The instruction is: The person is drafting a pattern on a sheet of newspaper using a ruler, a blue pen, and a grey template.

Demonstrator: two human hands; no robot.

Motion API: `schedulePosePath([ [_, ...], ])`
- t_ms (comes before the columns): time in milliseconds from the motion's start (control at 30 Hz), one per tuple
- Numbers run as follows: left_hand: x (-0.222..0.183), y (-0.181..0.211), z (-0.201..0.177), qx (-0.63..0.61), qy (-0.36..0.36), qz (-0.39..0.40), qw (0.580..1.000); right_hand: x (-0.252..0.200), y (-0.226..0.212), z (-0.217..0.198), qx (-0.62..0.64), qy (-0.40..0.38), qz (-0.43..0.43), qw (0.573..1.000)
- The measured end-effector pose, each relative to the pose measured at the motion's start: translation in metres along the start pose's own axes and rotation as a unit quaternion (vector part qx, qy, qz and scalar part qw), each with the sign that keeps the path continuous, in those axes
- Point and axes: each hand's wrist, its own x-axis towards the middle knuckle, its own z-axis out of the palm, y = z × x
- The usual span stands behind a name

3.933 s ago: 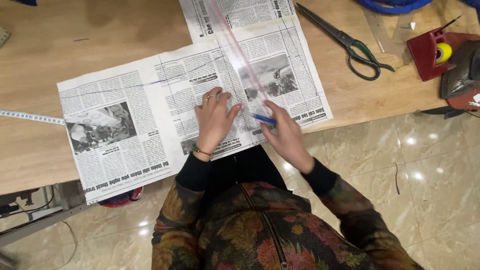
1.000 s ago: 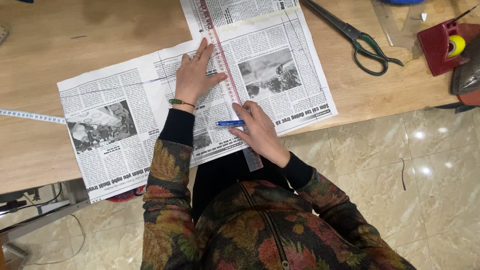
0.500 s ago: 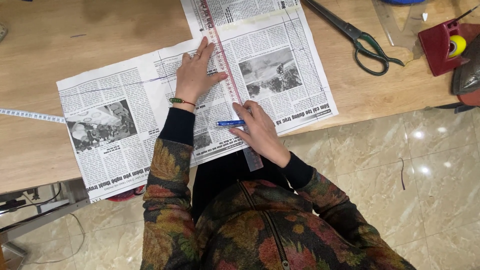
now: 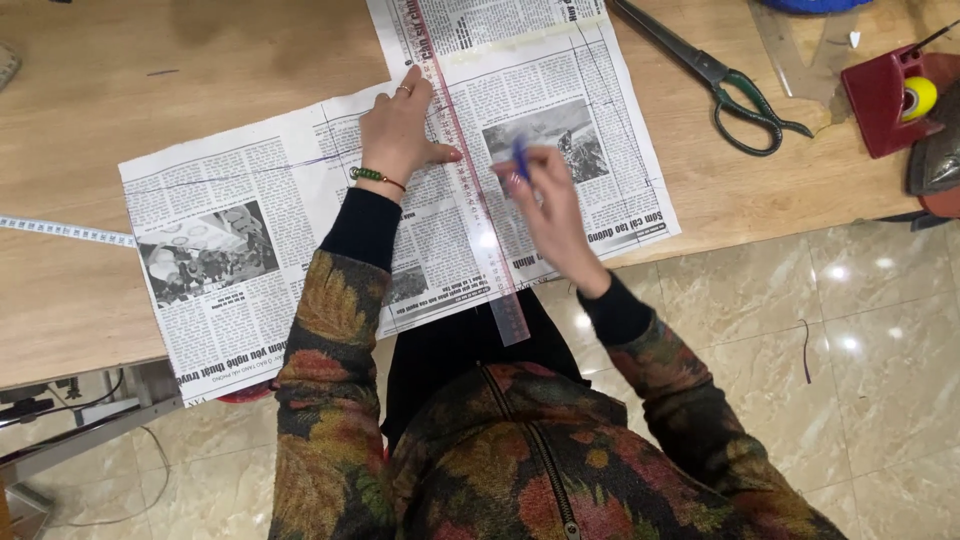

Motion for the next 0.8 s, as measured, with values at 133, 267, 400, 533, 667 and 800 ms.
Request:
schedulePosePath([
  [133, 0.000, -0.004, -0.004, -0.029, -0.013, 0.005, 0.999, 0.033, 0.000, -0.012, 0.044, 0.017, 0.046, 0.998],
  [267, -0.004, -0.004, -0.007, -0.079, -0.030, 0.001, 0.996, 0.056, 0.013, -0.016, -0.004, 0.021, 0.005, 1.000],
  [400, -0.002, -0.005, -0.006, -0.081, -0.029, 0.001, 0.996, 0.071, 0.028, -0.008, 0.076, 0.008, 0.049, 0.996],
  [533, 0.001, -0.006, -0.003, -0.073, -0.031, 0.000, 0.997, 0.076, 0.039, -0.001, 0.081, 0.001, 0.033, 0.996],
  [667, 0.003, -0.007, -0.002, -0.084, -0.034, -0.001, 0.996, 0.079, 0.039, 0.003, 0.038, -0.010, 0.047, 0.998],
  [800, 0.002, -0.002, -0.010, -0.075, -0.047, -0.008, 0.996, 0.085, 0.036, 0.008, 0.000, -0.023, 0.035, 0.999],
])
